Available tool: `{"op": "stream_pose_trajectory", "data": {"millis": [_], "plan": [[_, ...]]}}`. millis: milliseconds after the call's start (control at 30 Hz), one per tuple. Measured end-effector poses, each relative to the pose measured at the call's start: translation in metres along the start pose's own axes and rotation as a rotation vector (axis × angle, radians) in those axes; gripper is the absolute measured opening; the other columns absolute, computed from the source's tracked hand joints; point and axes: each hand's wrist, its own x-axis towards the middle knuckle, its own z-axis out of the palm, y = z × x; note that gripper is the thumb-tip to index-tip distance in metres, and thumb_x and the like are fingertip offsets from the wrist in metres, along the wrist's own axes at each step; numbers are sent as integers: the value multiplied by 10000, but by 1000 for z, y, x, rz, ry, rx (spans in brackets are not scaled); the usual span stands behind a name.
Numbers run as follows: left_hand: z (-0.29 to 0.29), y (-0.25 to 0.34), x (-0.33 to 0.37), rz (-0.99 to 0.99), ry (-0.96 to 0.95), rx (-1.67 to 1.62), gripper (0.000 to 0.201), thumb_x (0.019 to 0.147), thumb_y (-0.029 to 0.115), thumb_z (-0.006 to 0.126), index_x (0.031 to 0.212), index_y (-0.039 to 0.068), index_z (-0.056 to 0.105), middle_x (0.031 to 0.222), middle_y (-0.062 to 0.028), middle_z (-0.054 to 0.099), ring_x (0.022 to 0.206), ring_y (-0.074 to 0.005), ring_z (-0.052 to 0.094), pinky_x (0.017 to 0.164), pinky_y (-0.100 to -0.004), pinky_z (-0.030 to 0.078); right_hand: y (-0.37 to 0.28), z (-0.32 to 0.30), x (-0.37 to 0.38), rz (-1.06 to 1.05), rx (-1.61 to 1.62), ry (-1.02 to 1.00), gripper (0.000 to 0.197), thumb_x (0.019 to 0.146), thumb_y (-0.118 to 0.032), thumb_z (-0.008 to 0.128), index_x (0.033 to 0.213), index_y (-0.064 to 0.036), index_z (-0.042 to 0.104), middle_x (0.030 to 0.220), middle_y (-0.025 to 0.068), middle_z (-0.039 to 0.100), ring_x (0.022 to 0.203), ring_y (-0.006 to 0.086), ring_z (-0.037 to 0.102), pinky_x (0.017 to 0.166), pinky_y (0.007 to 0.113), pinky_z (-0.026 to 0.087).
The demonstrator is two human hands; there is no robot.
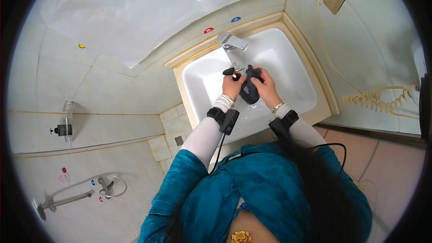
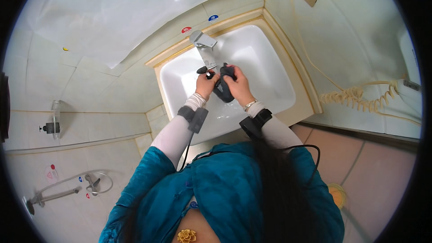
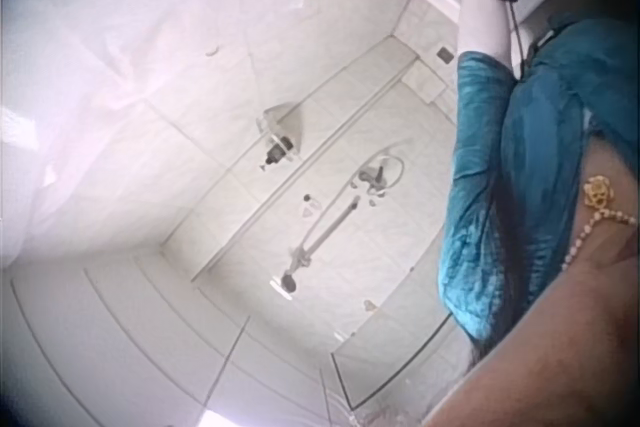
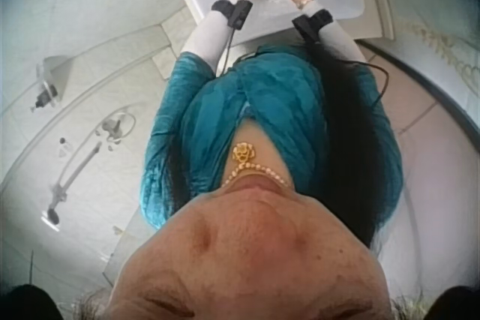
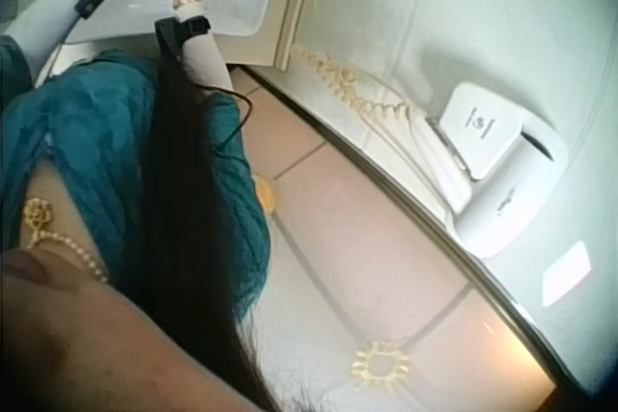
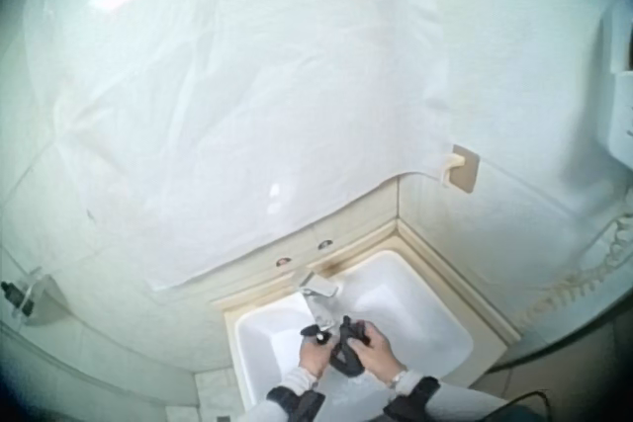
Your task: Clean soap dispensers and a corner shelf with a cloth in a sink.
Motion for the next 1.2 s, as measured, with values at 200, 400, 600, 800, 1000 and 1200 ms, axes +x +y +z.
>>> {"op": "stream_pose_trajectory", "data": {"millis": [200, 400, 600, 800, 1000, 1200], "plan": [[-3, -9, 12, -417, -119, -355, 347, 988, 309, 447, 1200, 38, 489, 1021, -73, 620, 833, -170, 634, 658, -325, 529, 15, 4, -4, -429, -662, -165, 382, 870, -19, 591, 1247, -39, 526, 1244, 157, 574, 1120, 243, 573, 979, 319, 426], [4, 15, -6, -259, -283, -616, 247, 994, 213, 458, 1157, 51, 547, 1013, -54, 633, 957, -179, 607, 788, -355, 506, 17, -1, 20, -26, -534, 83, 364, 793, -128, 640, 1131, -40, 537, 1140, 236, 580, 1071, 380, 578, 876, 425, 469], [-2, 22, -8, -397, -209, -682, 271, 1007, 219, 442, 1079, -7, 575, 1004, -97, 636, 864, -190, 628, 773, -324, 519, 11, 11, -21, -622, -823, -93, 199, 682, -50, 655, 877, -69, 623, 1173, 241, 531, 1111, 442, 501, 928, 520, 391], [4, 17, -11, -350, -176, -717, 255, 1005, 251, 474, 1097, 38, 581, 1004, -57, 638, 903, -165, 618, 791, -312, 498, 26, -11, 32, -61, -510, 84, 290, 805, -165, 594, 1049, -9, 607, 961, 223, 640, 893, 386, 622, 788, 403, 497], [0, -16, 3, -295, -100, -635, 251, 991, 291, 521, 986, 49, 588, 849, -24, 630, 776, -131, 605, 694, -286, 495, 6, 2, -12, -317, -808, -78, 406, 789, -149, 588, 1183, -67, 538, 1056, 177, 634, 1105, 369, 561, 900, 469, 441], [0, 2, -1, -325, -153, -518, 225, 975, 268, 522, 1009, 51, 573, 901, -50, 638, 817, -168, 631, 669, -340, 542, 22, -6, 0, -536, -897, -161, 399, 747, -47, 598, 1140, -97, 553, 1158, 130, 574, 1116, 318, 540, 906, 405, 436]]}}
